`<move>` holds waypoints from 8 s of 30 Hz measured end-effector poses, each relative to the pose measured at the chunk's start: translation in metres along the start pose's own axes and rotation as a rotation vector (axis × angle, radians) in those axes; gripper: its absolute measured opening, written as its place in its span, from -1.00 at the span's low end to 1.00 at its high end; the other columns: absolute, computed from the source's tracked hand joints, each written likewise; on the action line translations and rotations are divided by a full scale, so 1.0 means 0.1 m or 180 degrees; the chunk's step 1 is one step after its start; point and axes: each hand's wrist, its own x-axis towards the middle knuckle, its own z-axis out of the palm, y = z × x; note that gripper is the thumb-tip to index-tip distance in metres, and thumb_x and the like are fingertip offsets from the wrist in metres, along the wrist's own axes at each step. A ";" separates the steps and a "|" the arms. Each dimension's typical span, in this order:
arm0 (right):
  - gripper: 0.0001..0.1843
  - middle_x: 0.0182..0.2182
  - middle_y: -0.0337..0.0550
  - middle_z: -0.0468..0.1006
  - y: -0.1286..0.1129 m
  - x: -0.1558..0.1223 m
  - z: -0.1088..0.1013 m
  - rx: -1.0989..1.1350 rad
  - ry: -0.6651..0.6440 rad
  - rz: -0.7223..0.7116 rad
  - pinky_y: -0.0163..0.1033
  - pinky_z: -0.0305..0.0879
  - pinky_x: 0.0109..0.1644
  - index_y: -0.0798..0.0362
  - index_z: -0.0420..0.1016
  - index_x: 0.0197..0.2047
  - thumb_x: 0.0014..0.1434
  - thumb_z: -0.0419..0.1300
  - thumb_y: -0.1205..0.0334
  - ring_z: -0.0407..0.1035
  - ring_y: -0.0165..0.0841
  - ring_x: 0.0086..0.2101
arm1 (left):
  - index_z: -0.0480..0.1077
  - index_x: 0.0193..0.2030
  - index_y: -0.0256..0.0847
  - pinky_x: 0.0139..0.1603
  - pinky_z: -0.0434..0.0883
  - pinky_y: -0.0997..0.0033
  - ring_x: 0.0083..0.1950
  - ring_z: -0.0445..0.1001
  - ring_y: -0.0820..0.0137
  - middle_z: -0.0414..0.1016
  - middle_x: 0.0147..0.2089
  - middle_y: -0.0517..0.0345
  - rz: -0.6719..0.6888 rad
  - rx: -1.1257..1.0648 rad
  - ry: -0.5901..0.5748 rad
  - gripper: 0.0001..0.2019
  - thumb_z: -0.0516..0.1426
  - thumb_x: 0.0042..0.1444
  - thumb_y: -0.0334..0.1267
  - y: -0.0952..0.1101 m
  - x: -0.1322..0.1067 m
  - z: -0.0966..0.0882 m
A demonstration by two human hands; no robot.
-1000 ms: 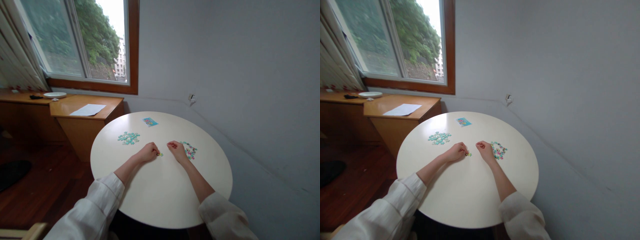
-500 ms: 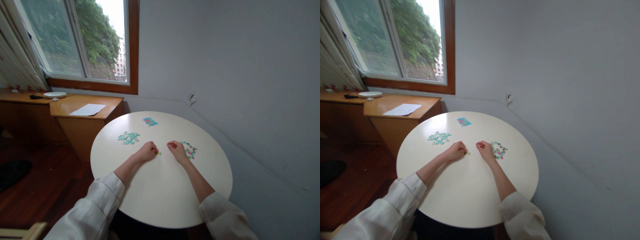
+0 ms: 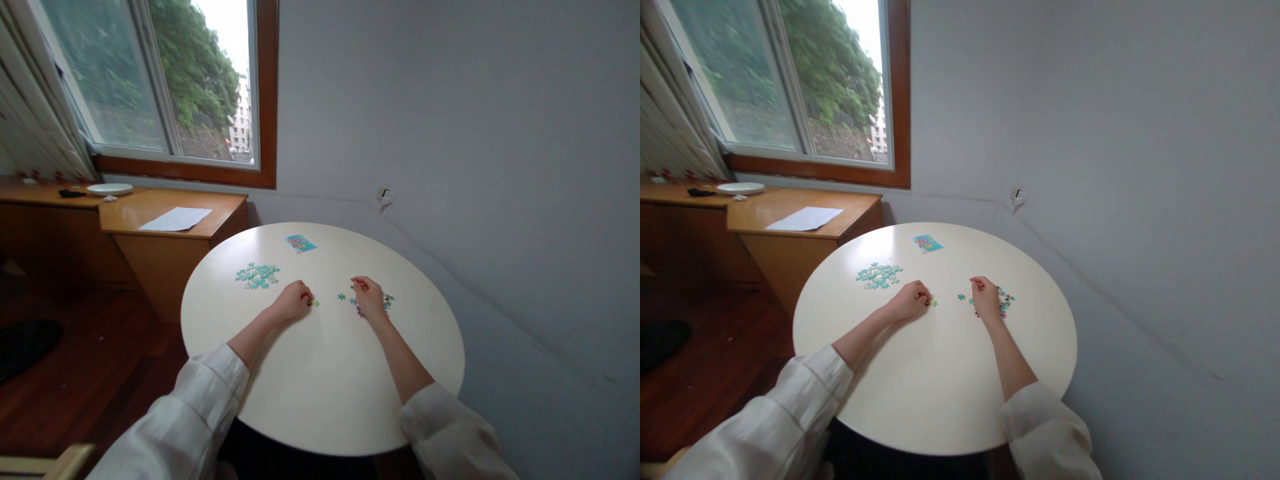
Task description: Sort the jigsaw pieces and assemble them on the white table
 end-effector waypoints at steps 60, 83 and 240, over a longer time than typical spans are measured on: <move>-0.75 -0.21 -0.17 0.48 0.20 0.07 -0.26 -0.2150 -0.0461 0.0194 -0.20 0.15 -0.14 -0.09 0.53 -0.23 0.03 0.08 0.17 0.33 -0.30 -0.20 | 0.50 -0.33 -0.19 -0.11 0.29 0.42 -0.20 0.42 0.34 0.52 -0.28 0.08 -0.0024 0.0495 -0.0250 -0.71 -0.04 -0.04 -0.43 0.04 -0.01 -0.03; -0.80 -0.27 -0.17 0.50 0.08 0.02 -0.21 -0.2480 -0.0499 0.0203 -0.18 0.12 -0.17 -0.06 0.53 -0.36 -0.03 0.16 0.07 0.34 -0.28 -0.20 | 0.50 -0.33 -0.19 -0.12 0.30 0.44 -0.22 0.41 0.36 0.51 -0.28 0.09 -0.0057 0.0483 -0.0248 -0.72 -0.03 -0.03 -0.43 0.06 -0.02 -0.04; -0.78 -0.47 -0.18 0.49 -0.42 -0.39 0.21 -0.0309 -0.1908 -0.0485 -0.32 0.16 -0.40 0.12 0.52 -0.30 -0.05 0.13 0.32 0.26 -0.44 -0.48 | 0.37 -0.61 -0.29 -0.59 0.13 0.57 -0.59 0.26 0.54 0.39 -0.63 0.23 -0.0936 -0.0839 -0.0474 -0.92 0.13 -0.23 -0.32 -0.12 0.01 -0.11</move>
